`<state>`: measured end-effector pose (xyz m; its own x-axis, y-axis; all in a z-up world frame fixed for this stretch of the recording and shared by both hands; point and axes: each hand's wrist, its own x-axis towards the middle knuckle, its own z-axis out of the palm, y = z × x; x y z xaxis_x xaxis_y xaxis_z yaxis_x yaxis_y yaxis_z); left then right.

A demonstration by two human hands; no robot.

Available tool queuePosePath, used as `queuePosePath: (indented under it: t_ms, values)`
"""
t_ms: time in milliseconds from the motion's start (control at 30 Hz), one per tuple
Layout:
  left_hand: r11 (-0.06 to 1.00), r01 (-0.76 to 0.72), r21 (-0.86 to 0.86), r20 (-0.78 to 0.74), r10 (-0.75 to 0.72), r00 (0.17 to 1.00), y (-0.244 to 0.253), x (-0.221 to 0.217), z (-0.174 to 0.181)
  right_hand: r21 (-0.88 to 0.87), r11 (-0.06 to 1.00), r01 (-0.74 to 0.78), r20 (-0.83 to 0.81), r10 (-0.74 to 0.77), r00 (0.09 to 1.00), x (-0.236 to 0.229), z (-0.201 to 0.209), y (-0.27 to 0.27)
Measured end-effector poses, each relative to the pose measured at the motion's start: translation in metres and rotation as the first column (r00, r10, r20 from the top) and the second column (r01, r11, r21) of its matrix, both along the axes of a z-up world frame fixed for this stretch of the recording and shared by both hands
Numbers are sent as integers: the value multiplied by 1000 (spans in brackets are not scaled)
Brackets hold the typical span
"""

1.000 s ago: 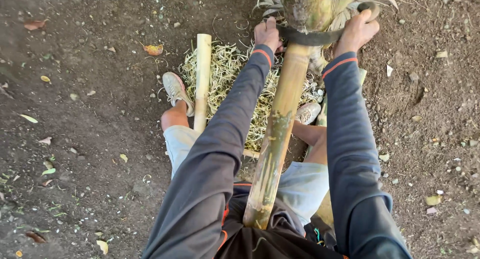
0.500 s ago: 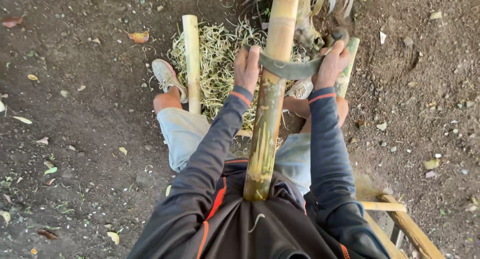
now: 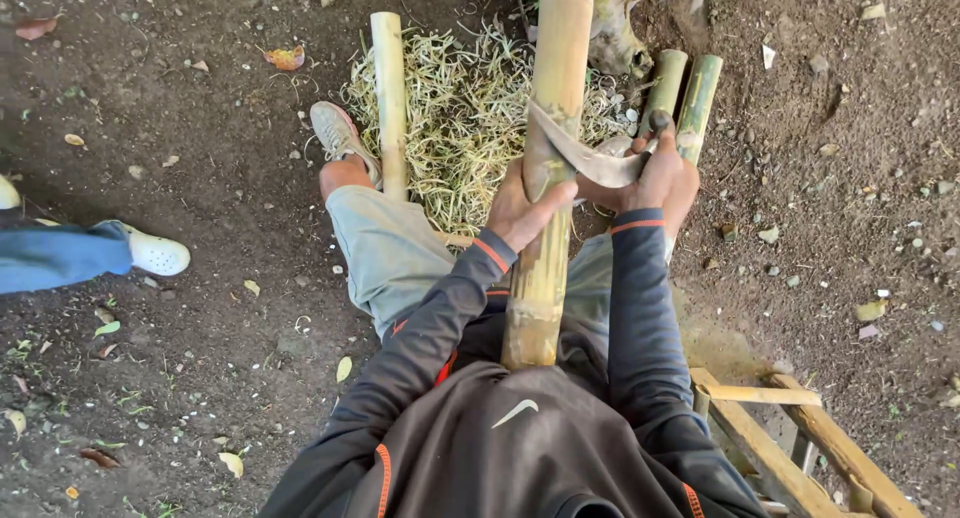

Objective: Scraping the outer green layer and knots off a bamboo pole using a curved blade or sickle.

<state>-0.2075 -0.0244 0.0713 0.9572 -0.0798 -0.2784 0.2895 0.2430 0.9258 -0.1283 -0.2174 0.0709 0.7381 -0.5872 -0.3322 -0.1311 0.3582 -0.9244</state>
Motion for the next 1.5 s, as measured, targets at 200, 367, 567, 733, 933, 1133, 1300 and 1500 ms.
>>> queuePosePath:
  t_ms: [200,367,567,733,933,1133,1300,1500]
  values:
    - [960,-15,280,20,10,1000,3,-3,22,162,987,-8,116,-11,993,-17,-12,-30]
    - [919,26,393,-2,-28,1000,4,-10,25,204,976,70,266,-124,956,-1,-93,-121]
    - [914,-37,405,58,15,998,-5,-7,5,449,875,181,197,-295,935,7,-116,-155]
    - [926,10,378,13,-16,1000,-4,2,4,488,854,178,218,-316,923,2,-110,-155]
    - [926,39,376,0,-42,999,-2,3,5,461,882,96,319,-266,910,-6,-126,-163]
    - [905,56,421,-37,-44,998,-4,9,11,398,911,112,301,-245,922,-12,-124,-158]
    - [910,-2,414,43,-18,999,-2,8,10,405,908,106,282,-234,930,-16,-134,-152]
    - [894,9,449,73,-46,996,0,6,17,368,920,137,260,-243,935,-14,-122,-131]
